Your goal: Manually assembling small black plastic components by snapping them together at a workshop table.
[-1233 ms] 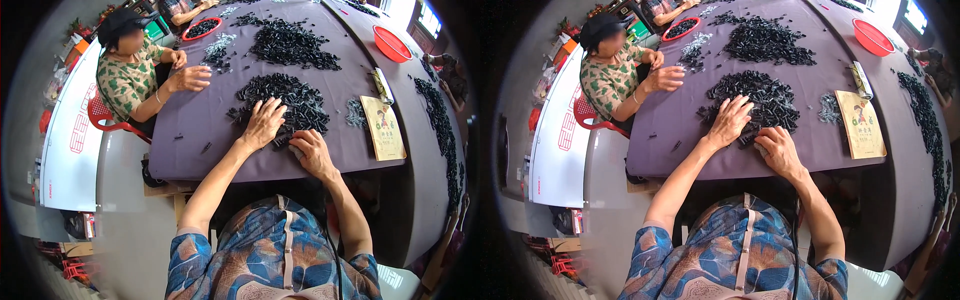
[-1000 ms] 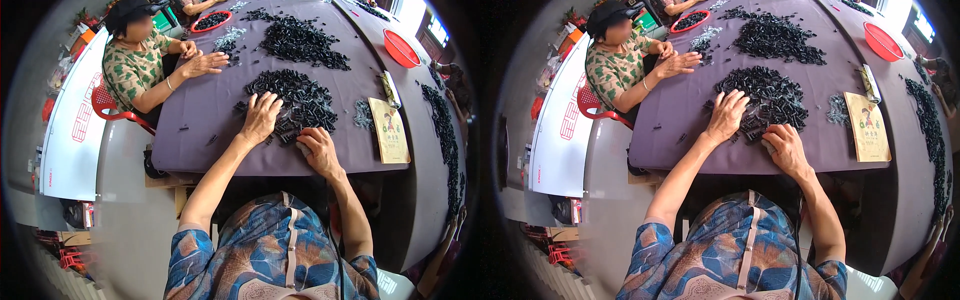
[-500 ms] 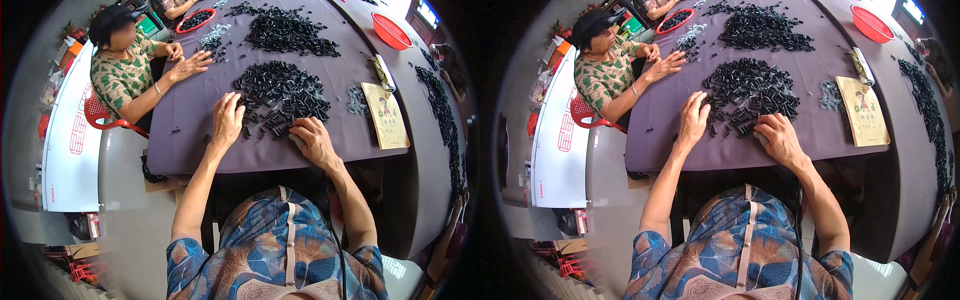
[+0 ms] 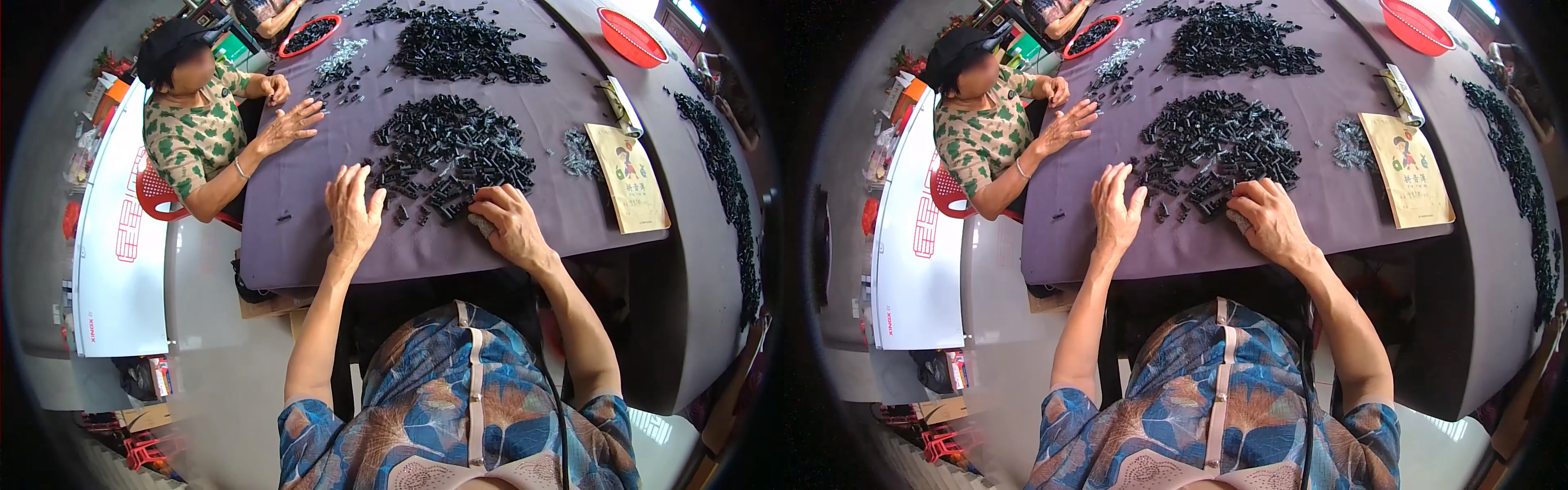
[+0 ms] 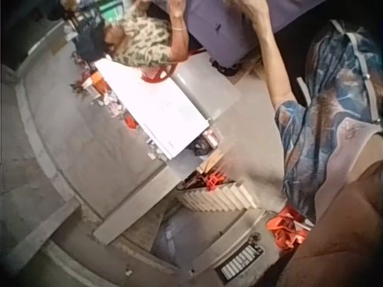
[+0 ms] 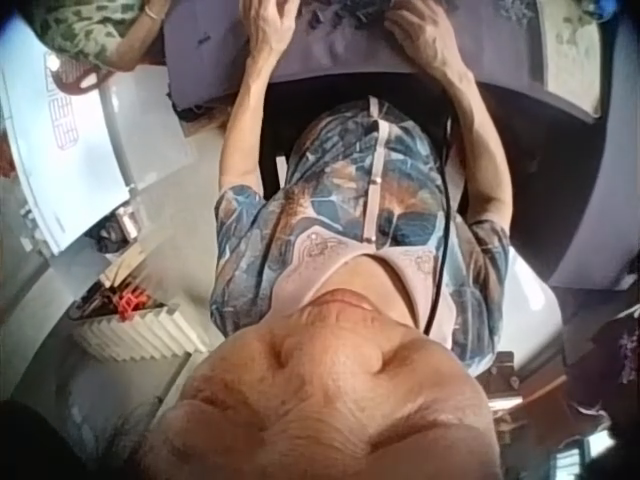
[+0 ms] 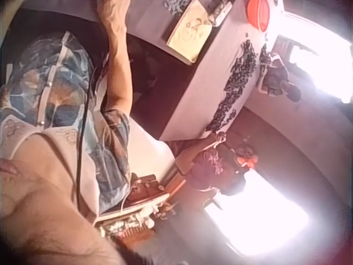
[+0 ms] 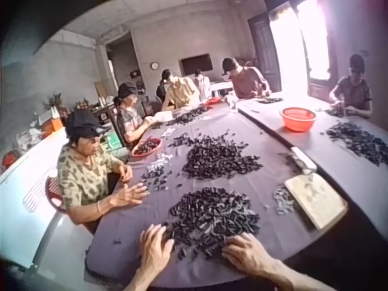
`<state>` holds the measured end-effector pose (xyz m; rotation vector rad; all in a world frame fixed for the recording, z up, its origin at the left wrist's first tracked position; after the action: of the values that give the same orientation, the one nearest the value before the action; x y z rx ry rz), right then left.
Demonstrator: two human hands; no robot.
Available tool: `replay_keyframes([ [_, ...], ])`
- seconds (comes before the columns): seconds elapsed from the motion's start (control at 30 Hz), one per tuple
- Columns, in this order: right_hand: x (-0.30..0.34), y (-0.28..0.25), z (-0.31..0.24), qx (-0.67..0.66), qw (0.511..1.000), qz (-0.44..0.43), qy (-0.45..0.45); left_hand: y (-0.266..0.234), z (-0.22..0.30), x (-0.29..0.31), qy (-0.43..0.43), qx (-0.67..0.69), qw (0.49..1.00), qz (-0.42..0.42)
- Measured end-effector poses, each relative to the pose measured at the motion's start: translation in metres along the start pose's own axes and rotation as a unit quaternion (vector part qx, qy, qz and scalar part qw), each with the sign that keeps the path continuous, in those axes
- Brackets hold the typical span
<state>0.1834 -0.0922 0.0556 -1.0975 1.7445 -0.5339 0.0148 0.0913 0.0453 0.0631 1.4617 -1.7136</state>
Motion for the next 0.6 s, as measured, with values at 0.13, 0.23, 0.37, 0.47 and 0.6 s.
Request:
replay_keyframes([
  [0.13,-0.001,0.000,0.000,0.005,1.000,0.002,0.005,0.008,-0.003,0.011,-0.017,0.009,0.999,-0.034],
  [0.23,-0.001,0.001,0.000,0.006,1.000,-0.006,-0.002,0.006,-0.010,0.011,-0.041,0.077,0.996,-0.018],
  [0.37,-0.001,-0.002,-0.004,0.000,1.000,0.008,-0.013,0.003,-0.004,0.013,-0.010,0.056,0.998,-0.007],
  [0.47,0.000,-0.002,-0.003,0.004,1.000,0.003,-0.006,-0.001,0.018,0.013,0.031,0.002,0.999,-0.025],
  [0.6,-0.001,0.000,-0.002,0.000,1.000,-0.001,-0.004,-0.002,0.028,0.018,0.049,-0.029,0.998,-0.031],
])
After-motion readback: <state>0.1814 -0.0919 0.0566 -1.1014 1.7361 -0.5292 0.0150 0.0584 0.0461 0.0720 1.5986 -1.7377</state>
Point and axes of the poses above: each hand's wrist, its own x-axis away from the middle knuckle, its own y-axis out of the palm, z = x × y, the point moved 8 cm from there along -x, towards the middle knuckle, and after that the axes turned 1 degree about y, right-handed, at the moved point
